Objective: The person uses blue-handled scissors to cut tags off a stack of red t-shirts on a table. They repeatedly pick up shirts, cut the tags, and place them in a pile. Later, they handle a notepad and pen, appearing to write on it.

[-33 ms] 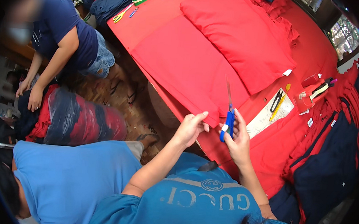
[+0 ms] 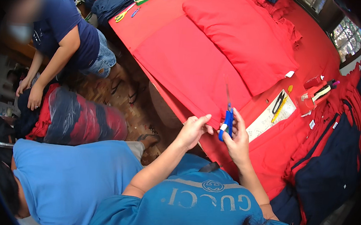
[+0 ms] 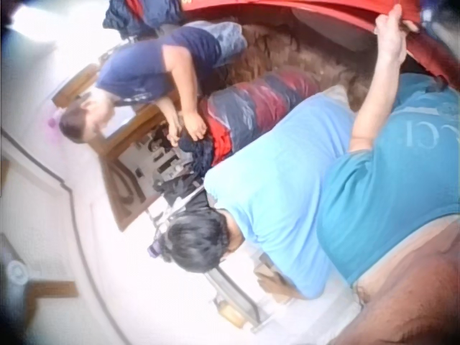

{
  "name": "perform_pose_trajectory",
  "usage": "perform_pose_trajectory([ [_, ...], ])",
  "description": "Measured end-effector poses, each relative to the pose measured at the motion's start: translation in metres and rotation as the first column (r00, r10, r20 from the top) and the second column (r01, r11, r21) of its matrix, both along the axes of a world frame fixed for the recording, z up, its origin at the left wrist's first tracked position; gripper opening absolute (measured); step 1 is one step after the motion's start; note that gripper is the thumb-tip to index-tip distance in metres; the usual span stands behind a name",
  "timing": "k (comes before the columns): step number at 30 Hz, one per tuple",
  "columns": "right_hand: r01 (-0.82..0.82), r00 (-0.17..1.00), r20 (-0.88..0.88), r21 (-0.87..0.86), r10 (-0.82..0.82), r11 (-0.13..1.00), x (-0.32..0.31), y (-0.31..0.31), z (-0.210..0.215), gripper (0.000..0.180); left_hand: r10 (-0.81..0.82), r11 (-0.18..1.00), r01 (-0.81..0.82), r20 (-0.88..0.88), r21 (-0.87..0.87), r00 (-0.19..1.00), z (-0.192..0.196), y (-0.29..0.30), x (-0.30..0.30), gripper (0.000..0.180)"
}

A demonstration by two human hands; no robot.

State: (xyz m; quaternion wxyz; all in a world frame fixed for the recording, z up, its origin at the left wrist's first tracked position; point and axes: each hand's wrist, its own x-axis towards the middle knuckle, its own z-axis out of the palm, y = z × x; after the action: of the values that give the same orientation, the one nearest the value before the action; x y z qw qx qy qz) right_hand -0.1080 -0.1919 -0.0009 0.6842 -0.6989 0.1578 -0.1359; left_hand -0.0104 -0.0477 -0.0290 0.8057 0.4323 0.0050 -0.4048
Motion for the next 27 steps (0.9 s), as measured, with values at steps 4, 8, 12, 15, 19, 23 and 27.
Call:
perform_pose_trajectory([
  [4,-0.049,0.998,-0.03,-0.051,0.047,0.997,0.019,0.011,-0.001,0.06,-0.005,0.999,0.003,0.041,0.047,0.999,-0.019,0.0,-0.01,0.022],
  [8,-0.092,0.995,-0.025,0.068,0.094,0.993,0.018,0.012,-0.025,0.058,0.134,0.982,-0.127,-0.042,0.137,0.99,-0.006,0.001,0.009,0.026],
  [12,-0.256,0.96,-0.109,0.03,0.258,0.966,0.009,0.012,-0.021,0.056,0.434,0.898,-0.438,-0.072,-0.051,0.898,-0.035,0.02,0.101,0.035],
  [15,-0.307,0.951,-0.079,-0.345,0.298,0.887,0.008,0.013,-0.021,0.052,0.542,0.798,-0.585,-0.25,-0.146,0.802,-0.045,0.057,0.197,0.037],
  [19,-0.425,0.899,-0.291,-0.395,0.328,0.814,0.017,0.011,-0.001,0.052,0.694,0.683,-0.718,-0.185,-0.133,0.695,-0.04,0.099,0.274,0.038],
  [23,-0.403,0.888,-0.36,-0.309,0.287,0.861,0.049,-0.007,0.006,0.052,0.662,0.749,-0.662,-0.013,0.002,0.749,-0.039,0.109,0.291,0.033],
  [27,-0.387,0.917,-0.221,-0.29,0.333,0.875,0.114,-0.003,0.023,0.055,0.604,0.791,-0.612,0.152,0.006,0.782,-0.027,0.11,0.291,0.019],
])
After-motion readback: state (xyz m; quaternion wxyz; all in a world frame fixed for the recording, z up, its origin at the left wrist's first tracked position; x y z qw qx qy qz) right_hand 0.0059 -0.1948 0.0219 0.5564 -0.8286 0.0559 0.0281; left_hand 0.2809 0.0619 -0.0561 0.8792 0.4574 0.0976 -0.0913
